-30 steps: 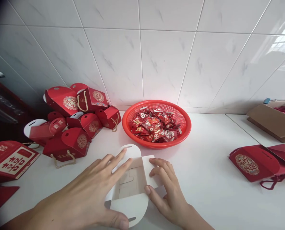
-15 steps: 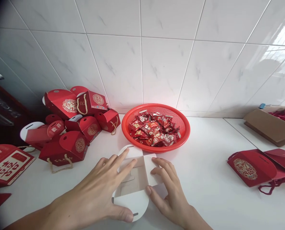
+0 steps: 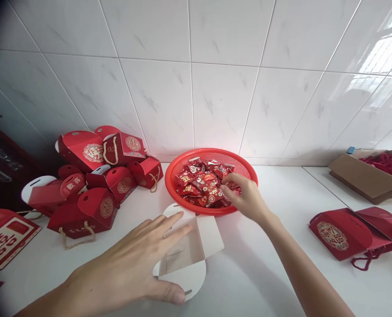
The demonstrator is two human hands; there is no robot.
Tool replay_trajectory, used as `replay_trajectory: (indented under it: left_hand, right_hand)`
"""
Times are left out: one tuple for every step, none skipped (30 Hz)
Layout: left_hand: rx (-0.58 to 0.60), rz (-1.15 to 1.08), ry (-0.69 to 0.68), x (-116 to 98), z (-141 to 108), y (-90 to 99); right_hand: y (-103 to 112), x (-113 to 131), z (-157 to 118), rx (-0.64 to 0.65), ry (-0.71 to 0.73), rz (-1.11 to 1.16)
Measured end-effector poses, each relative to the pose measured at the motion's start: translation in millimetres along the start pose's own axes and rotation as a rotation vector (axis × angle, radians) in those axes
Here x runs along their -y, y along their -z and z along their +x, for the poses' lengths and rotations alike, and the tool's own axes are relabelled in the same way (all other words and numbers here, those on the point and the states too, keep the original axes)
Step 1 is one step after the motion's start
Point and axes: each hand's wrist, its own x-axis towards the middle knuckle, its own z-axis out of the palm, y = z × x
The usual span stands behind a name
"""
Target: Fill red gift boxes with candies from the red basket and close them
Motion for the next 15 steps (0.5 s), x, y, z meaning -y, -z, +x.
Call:
replay_trajectory:
  left_hand:
    - [-0.019,-0.005,-0.019,0.5,0.4,3.2]
    - [-0.035,-0.009,-0.038,0.8,1.1,6.7]
    - [-0.047,-0.012,-0.06,1.1,2.2,10.4]
    - [-0.057,-0.013,-0.079,1.4,3.6,14.3]
    - [-0.066,-0.013,-0.095,2.0,5.5,18.4]
    - [-0.078,-0.011,-0.104,3.0,7.9,22.8]
    - [-0.094,-0.009,-0.106,4.5,10.9,27.3]
    - [-0.115,-0.01,-0.1,6.7,14.8,32.1]
    - [-0.144,-0.017,-0.087,9.7,19.8,36.9]
    - [-0.167,-0.031,-0.073,13.5,26.1,41.7]
    - [-0.192,-0.055,-0.057,18.2,33.6,46.1]
    - [-0.218,-0.085,-0.045,23.8,42.4,49.8]
    - [-0.246,-0.106,-0.045,30.3,52.4,52.6]
    - [-0.266,-0.132,-0.047,37.3,63.2,54.2]
    - [-0.278,-0.166,-0.047,44.6,74.4,54.5]
  right_hand:
    - [1.4,-3.9,13.1,0.06,-0.034,-0.02]
    - [1.6,-7.0,24.4,0.123,-0.053,-0.046]
    - [0.6,-9.1,33.6,0.199,-0.068,-0.08]
    - [-1.4,-10.1,40.6,0.285,-0.081,-0.11]
    - [-4.4,-10.0,45.3,0.374,-0.094,-0.142]
    - [-8.2,-9.0,48.1,0.454,-0.106,-0.177]
    - [-12.5,-7.3,49.2,0.521,-0.119,-0.214]
    - [-16.9,-5.3,49.2,0.568,-0.132,-0.254]
    - [-21.2,-3.2,48.4,0.591,-0.147,-0.298]
    - [-25.1,-1.4,47.3,0.594,-0.16,-0.343]
    - [-28.2,0.1,46.2,0.591,-0.168,-0.381]
    - [-30.4,1.1,45.4,0.587,-0.169,-0.412]
    - [-31.7,1.7,44.9,0.574,-0.164,-0.437]
    - [-32.3,1.9,44.9,0.551,-0.152,-0.454]
    - [-32.4,1.9,45.2,0.517,-0.138,-0.463]
